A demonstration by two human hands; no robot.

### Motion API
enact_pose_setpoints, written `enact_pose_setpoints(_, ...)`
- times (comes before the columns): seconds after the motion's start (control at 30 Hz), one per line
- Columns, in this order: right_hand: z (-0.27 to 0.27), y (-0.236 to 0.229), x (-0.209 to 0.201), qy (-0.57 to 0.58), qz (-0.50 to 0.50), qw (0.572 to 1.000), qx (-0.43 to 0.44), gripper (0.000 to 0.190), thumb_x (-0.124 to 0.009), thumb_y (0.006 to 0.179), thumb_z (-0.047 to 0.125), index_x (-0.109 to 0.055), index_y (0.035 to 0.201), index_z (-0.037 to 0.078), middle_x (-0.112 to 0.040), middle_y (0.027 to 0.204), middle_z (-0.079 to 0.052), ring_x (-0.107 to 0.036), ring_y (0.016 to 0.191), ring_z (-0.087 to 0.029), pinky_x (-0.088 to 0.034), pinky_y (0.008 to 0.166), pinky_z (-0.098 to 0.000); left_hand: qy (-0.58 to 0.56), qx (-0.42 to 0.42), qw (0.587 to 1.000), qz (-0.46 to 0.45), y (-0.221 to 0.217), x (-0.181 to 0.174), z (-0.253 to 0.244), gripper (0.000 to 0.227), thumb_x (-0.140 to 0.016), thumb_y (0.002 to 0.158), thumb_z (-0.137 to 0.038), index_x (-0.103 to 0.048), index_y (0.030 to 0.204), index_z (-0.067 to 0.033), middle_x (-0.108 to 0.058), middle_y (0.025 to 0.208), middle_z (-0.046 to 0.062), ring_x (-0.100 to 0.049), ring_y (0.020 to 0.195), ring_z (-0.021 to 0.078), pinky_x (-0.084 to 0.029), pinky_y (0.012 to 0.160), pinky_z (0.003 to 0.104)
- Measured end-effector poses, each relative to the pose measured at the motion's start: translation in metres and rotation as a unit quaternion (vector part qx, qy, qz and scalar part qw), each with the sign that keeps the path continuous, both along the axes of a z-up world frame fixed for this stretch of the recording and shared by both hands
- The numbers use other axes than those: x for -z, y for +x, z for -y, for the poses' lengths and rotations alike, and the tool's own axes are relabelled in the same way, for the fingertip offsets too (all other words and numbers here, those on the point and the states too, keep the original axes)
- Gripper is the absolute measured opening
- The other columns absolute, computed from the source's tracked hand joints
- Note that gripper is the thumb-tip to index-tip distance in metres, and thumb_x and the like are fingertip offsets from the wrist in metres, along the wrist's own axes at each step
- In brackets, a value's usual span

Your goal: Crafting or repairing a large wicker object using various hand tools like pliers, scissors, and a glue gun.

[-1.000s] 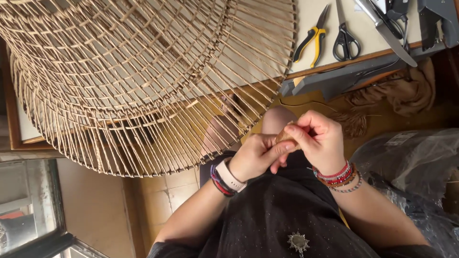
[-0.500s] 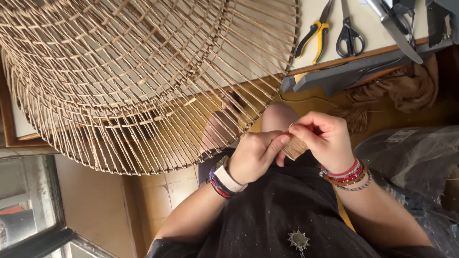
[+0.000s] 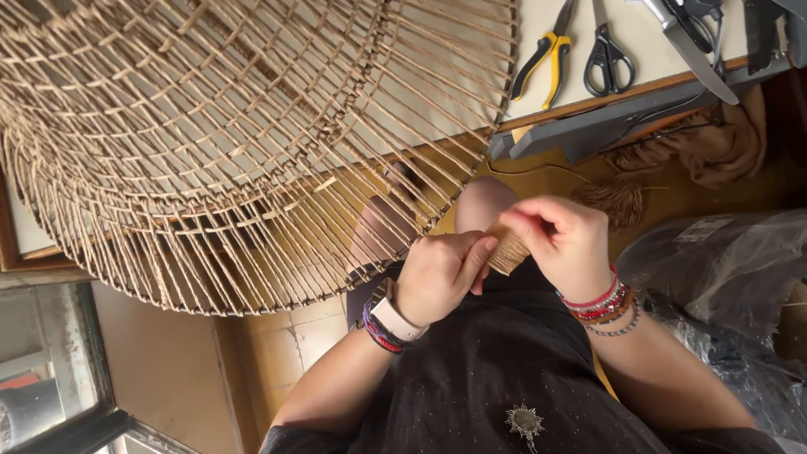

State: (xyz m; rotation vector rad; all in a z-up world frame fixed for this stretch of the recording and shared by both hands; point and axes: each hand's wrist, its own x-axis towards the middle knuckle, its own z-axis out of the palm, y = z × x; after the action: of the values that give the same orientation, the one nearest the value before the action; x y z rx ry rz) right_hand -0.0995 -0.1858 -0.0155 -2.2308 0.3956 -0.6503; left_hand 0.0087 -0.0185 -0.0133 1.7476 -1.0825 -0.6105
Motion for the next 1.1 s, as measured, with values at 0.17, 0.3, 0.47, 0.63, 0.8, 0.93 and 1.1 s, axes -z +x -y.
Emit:
enact_pose_setpoints(0.17, 0.008, 0.003, -0.018, 0.014, -0.011, 1.0, 0.005, 0.011, -0.076, 0.098, 0.008, -0.071, 0.097, -0.001, -0.064, 0.068, -0.014, -0.067, 0.063, -0.025, -0.056, 0.055, -0.0368, 0.037, -0.022, 0.995, 0.092, -0.003, 0.005, 0.001, 0.041, -0.052, 0.107, -0.031, -0.062, 0.069, -0.0182, -0.064, 0.047, -0.002, -0.07, 0.056, 0.026, -0.058, 0.058, 0.037)
enact_pose_setpoints(0.3, -0.005, 0.007, -0.014, -0.009, -0.055, 0.997, -0.056, 0.023, -0.074, 0.097, 0.02, -0.064, 0.083, 0.005, -0.054, 0.059, -0.011, -0.062, 0.055, -0.03, -0.05, 0.051, -0.0382, 0.034, -0.008, 0.993, 0.109, -0.011, 0.006, 0.009, 0.04, -0.052, 0.106, -0.034, -0.062, 0.07, -0.0198, -0.066, 0.052, 0.0, -0.071, 0.064, 0.03, -0.059, 0.062, 0.041)
enact_pose_setpoints(0.47, 0.009, 0.0, 0.008, 0.058, -0.047, 0.994, -0.074, 0.032, -0.077, 0.094, 0.023, -0.059, 0.074, 0.006, -0.048, 0.05, -0.006, -0.052, 0.048, -0.018, -0.043, 0.047, -0.031, -0.012, 0.039, 0.995, -0.088, -0.005, -0.003, 0.002, 0.043, -0.049, 0.109, -0.03, -0.063, 0.07, -0.0195, -0.068, 0.055, -0.004, -0.071, 0.062, 0.027, -0.058, 0.064, 0.035)
enact_pose_setpoints(0.63, 0.031, 0.001, 0.002, 0.104, -0.048, 0.992, -0.048, 0.036, -0.079, 0.094, 0.018, -0.057, 0.067, 0.008, -0.048, 0.045, -0.002, -0.044, 0.048, -0.01, -0.038, 0.048, -0.0254, -0.048, 0.083, 0.97, -0.226, 0.005, 0.004, 0.015, 0.048, -0.047, 0.111, -0.031, -0.069, 0.07, -0.0199, -0.071, 0.059, -0.003, -0.069, 0.063, 0.0148, -0.057, 0.073, 0.029)
enact_pose_setpoints(0.8, 0.038, 0.003, 0.002, 0.114, -0.046, 0.991, -0.046, 0.036, -0.081, 0.092, 0.018, -0.058, 0.065, 0.008, -0.05, 0.045, -0.001, -0.044, 0.047, -0.008, -0.037, 0.048, -0.0223, -0.058, 0.025, 0.975, -0.215, -0.009, 0.009, 0.041, 0.033, -0.06, 0.105, -0.025, -0.069, 0.076, -0.0121, -0.069, 0.058, 0.002, -0.071, 0.062, 0.019, -0.058, 0.07, 0.031)
enact_pose_setpoints(0.93, 0.046, -0.004, 0.012, 0.108, -0.054, 0.992, -0.024, 0.038, -0.082, 0.092, 0.02, -0.058, 0.065, 0.008, -0.05, 0.045, -0.001, -0.045, 0.045, -0.008, -0.037, 0.046, -0.0223, -0.022, 0.035, 0.973, -0.226, -0.011, 0.028, 0.047, 0.036, -0.061, 0.105, -0.029, -0.067, 0.072, -0.0149, -0.066, 0.053, 0.0, -0.067, 0.056, 0.0147, -0.056, 0.066, 0.027)
enact_pose_setpoints(1.1, 0.082, -0.005, 0.02, 0.094, -0.075, 0.993, 0.003, 0.031, -0.076, 0.097, 0.02, -0.062, 0.072, 0.009, -0.05, 0.048, -0.004, -0.042, 0.049, -0.009, -0.037, 0.048, -0.0249, 0.019, 0.08, 0.961, -0.264, 0.003, 0.025, 0.05, 0.045, -0.064, 0.104, -0.027, -0.064, 0.06, -0.0146, -0.061, 0.045, 0.001, -0.058, 0.046, 0.0136, -0.051, 0.057, 0.023)
